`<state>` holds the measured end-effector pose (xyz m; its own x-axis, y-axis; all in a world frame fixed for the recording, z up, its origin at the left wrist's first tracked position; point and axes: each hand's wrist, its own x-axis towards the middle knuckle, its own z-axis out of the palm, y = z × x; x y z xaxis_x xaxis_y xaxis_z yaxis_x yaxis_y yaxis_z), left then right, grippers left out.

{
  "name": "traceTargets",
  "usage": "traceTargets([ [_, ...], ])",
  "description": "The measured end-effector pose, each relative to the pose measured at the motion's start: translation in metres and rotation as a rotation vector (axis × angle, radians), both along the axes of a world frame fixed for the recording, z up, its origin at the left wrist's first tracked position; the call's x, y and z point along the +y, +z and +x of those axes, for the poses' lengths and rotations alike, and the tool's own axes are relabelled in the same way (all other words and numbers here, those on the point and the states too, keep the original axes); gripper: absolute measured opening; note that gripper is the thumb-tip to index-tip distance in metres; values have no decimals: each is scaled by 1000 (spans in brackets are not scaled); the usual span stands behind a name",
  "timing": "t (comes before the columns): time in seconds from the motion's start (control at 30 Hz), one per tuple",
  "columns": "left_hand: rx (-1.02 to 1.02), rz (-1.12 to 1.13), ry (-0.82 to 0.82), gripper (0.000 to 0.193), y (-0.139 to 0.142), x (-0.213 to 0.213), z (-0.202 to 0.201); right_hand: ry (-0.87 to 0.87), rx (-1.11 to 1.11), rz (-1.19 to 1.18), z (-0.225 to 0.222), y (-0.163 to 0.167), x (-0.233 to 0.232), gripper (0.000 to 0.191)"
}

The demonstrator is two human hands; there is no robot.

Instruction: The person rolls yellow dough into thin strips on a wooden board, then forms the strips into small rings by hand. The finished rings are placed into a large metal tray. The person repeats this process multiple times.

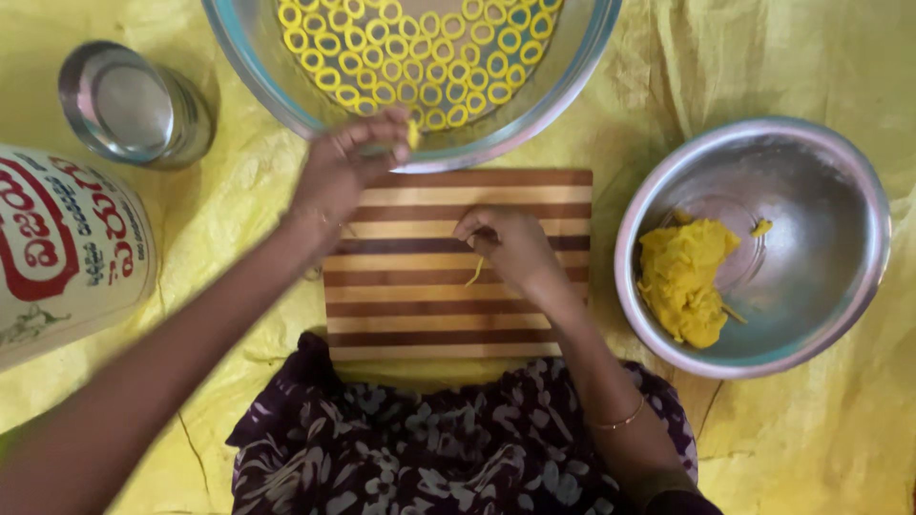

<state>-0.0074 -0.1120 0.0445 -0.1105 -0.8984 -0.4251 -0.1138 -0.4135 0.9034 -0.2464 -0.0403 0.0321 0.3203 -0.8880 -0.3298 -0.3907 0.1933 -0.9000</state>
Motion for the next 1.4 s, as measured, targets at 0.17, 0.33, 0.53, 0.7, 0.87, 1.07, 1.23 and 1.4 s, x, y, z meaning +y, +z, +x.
traceTargets([
  [0.17, -511, -722, -211, 15, 5, -124, 28, -47, 12, -43, 8, -10, 1, 18],
  [0.33, -908, -472, -370, 9, -16, -198, -2, -76, -74, -75, 7, -8, -3, 19],
  [0.53, -1023, -1214, -419, 9, -72, -216, -48, -128, 6, -67, -3, 0, -5, 19],
  [0.7, -983, -1167, -444, 16, -89, -209, -56, -154, 19, -65, -7, 1, -6, 19],
  [0.87, -989, -1209, -448, 27, -85, -204, -60, -149, -20, -83, -4, -1, -3, 19],
  [1.07, -1070, -1224, -471, 29, -83, -202, -61, -131, 1, -70, -4, 0, -1, 18],
  [1.23, -1061, -1209, -429, 32, -84, -199, -59, -123, -3, -81, -4, 2, 0, 19],
  [1.4, -994, -1119, -261, 23, -85, -196, -60, -116, -9, -80, -5, 4, 1, 20],
])
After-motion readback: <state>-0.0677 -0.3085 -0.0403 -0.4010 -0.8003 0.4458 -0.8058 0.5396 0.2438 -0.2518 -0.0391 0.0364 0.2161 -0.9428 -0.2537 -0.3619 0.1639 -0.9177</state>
